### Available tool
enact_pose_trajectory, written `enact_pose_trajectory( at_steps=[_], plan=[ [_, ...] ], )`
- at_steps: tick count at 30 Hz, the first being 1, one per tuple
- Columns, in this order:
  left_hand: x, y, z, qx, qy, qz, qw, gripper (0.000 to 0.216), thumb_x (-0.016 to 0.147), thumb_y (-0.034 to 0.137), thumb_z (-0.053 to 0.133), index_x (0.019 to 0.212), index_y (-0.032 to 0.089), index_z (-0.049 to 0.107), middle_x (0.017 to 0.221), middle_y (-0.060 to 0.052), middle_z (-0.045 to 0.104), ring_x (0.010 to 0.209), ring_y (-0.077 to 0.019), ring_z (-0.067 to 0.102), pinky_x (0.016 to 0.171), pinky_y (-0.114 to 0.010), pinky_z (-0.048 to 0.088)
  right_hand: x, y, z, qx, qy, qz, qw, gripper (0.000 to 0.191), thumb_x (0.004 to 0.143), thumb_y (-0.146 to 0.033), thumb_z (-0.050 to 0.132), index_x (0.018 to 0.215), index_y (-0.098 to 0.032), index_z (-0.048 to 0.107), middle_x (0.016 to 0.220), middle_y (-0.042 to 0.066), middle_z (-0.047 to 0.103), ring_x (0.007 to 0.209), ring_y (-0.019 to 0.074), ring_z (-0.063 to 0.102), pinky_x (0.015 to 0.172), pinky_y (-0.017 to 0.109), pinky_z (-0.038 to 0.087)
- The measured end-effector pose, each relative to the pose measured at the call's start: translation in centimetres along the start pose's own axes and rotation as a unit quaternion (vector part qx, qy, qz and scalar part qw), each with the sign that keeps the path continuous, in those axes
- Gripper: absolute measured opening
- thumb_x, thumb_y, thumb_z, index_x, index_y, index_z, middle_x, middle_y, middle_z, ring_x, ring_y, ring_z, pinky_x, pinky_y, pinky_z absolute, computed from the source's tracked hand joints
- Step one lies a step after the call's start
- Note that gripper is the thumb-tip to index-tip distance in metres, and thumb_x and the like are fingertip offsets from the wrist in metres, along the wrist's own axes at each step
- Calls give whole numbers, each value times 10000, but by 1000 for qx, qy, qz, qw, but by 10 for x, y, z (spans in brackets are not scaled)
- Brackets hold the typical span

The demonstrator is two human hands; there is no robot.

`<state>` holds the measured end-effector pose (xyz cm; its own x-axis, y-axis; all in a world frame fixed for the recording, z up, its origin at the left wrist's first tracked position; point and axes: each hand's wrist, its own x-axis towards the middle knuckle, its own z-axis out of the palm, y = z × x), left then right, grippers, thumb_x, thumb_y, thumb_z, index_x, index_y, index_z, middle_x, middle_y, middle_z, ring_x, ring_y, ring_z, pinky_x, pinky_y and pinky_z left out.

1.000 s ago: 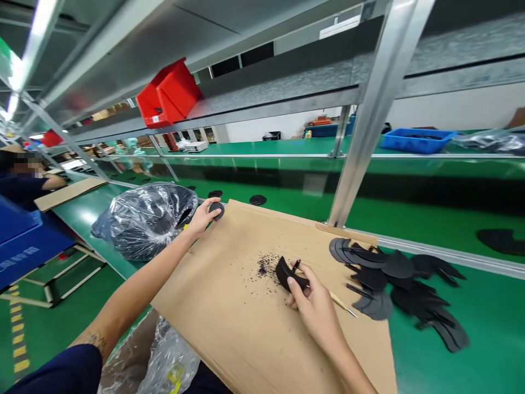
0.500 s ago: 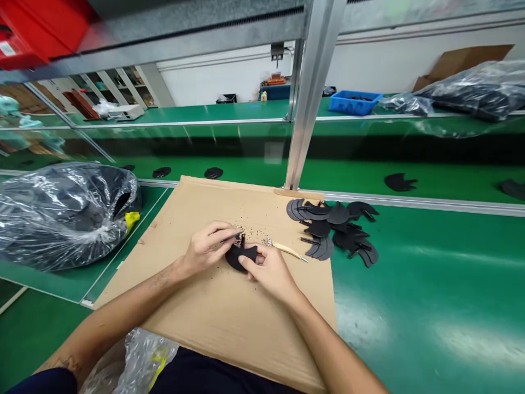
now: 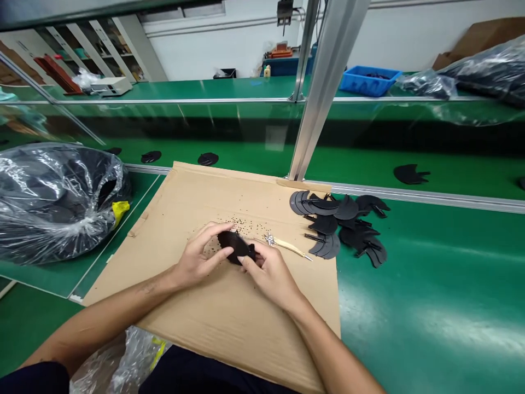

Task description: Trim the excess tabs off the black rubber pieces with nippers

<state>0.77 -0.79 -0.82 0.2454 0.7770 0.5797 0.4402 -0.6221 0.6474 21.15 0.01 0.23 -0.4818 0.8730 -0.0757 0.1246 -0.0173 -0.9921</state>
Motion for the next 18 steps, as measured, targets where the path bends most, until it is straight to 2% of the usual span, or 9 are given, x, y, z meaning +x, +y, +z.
enact_pose_trajectory(
  at_steps=[3,9,13,18],
  plan=[
    [1,1,-3,-17,9,5,1000,325,939,210,648,1264,222,646,1032,-75,713,935,-175,670,812,-317,579,-1,0,0,-77,8,-47,996,327,938,-382,608,1190,-204,716,1063,83,755,833,198,690,702,312,574],
    [0,0,-2,-2,41,54,998,243,898,178,704,1138,211,680,940,-45,741,857,-156,686,792,-315,580,-2,-1,5,-188,52,-139,971,323,975,-345,593,1270,-252,689,1168,92,752,1034,245,710,913,410,582],
    [-1,0,-1,-9,53,78,995,227,888,145,711,1108,193,681,930,-45,757,868,-158,715,821,-319,596,-3,1,6,-204,59,-157,965,308,986,-317,578,1267,-255,688,1165,92,753,1008,240,720,900,405,593],
    [-1,3,-2,-36,46,68,996,151,898,138,698,1035,187,656,903,-39,749,857,-151,720,802,-302,609,-5,1,3,-231,67,-184,953,321,981,-315,591,1287,-262,672,1047,76,758,915,222,714,839,376,599]
  ],
)
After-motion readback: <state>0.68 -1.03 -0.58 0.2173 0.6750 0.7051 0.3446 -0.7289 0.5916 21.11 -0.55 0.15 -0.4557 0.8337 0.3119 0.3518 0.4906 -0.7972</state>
